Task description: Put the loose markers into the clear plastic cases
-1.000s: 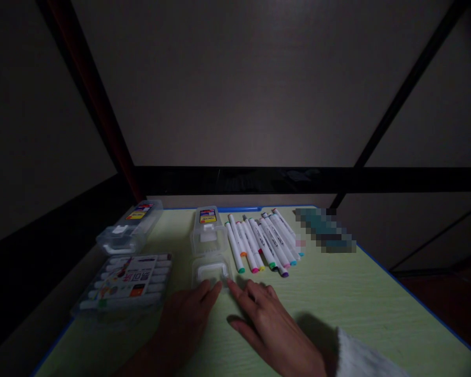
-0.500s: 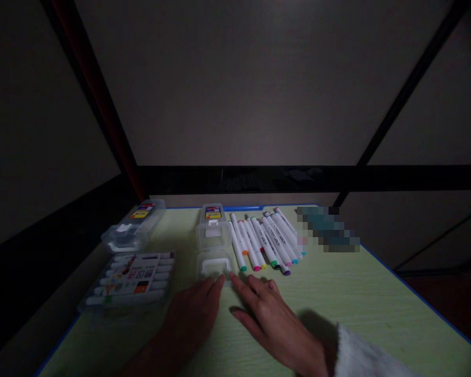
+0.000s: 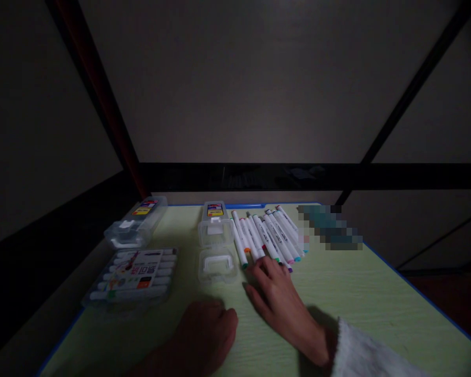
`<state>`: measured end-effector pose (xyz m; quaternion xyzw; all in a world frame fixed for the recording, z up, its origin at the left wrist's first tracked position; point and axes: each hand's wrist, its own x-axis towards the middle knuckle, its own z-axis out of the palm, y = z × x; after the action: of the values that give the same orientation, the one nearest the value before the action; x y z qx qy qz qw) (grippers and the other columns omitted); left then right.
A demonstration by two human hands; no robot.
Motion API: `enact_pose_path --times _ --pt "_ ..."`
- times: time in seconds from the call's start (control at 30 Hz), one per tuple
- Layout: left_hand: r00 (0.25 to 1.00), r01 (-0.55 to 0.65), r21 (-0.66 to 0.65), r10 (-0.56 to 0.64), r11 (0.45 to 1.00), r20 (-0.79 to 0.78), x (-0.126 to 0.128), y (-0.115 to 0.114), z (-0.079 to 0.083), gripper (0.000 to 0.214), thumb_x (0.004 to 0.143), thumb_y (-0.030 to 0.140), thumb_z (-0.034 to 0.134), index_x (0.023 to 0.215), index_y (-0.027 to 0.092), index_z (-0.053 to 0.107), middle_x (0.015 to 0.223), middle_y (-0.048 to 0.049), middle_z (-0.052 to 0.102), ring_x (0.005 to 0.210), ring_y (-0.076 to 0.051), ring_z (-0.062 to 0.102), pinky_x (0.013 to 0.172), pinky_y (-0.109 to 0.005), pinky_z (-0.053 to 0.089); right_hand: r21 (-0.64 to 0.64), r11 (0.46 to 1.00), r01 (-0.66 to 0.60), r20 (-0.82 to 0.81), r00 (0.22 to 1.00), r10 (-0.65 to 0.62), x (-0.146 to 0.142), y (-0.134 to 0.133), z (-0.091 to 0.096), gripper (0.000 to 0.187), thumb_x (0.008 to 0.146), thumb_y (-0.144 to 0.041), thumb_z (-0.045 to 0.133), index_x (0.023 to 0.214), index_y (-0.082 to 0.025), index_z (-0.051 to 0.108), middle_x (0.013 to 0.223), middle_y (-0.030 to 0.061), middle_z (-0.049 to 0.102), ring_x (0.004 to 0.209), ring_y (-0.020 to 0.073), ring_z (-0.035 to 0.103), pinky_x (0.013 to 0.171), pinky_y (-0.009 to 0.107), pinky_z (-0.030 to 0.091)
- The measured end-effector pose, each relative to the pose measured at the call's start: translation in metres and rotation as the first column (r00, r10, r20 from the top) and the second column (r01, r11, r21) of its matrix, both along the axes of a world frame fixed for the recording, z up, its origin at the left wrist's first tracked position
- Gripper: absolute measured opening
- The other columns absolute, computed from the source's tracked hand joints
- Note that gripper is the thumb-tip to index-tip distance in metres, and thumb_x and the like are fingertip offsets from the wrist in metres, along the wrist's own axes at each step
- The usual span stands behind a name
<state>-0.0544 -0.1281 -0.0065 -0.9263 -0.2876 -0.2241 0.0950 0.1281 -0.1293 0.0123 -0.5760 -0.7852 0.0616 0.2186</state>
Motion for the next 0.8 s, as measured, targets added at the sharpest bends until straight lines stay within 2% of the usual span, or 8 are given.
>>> enact_pose_path --times 0.13,0.3,0.8 --pt "1.0 -0.001 -0.01 0.001 1.0 -0.011 -0.0014 0.0003 -0.0054 0.017 0.072 0.009 0.047 0.059 0.019 0.045 0.048 0.0021 0.051 0.043 -0.012 0.048 0.044 -0.023 0.031 -0.013 1.0 -0.017 0.052 0.998 0.017 -0.0016 0.001 -0.0042 0.027 0.086 -0.028 0.045 0.111 -0.023 0.052 0.111 0.0099 0.049 0.099 0.0268 0.045 0.077 0.043 0.038" --pt "0.999 0.01 -0.054 -0.011 0.998 -0.032 -0.0014 -0.0003 -0.003 0.016 0.074 0.01 0.046 0.061 0.019 0.045 0.05 0.0019 0.053 0.044 -0.012 0.049 0.045 -0.023 0.031 -0.001 1.0 -0.004 0.114 0.994 0.004 -0.0019 0.0018 -0.0084 0.037 0.087 -0.032 0.044 0.123 -0.027 0.047 0.124 0.0117 0.043 0.105 0.0292 0.042 0.078 0.044 0.038" --pt "0.997 -0.003 -0.115 -0.005 0.993 -0.076 -0.0018 0.0004 -0.0028 0.015 0.073 0.011 0.052 0.062 0.019 0.046 0.054 0.0028 0.054 0.047 -0.012 0.047 0.048 -0.025 0.027 -0.008 1.0 0.02 0.141 0.99 -0.018 -0.0032 0.0035 -0.0091 0.038 0.087 -0.036 0.044 0.123 -0.028 0.048 0.126 0.0105 0.046 0.107 0.0302 0.042 0.078 0.044 0.039"
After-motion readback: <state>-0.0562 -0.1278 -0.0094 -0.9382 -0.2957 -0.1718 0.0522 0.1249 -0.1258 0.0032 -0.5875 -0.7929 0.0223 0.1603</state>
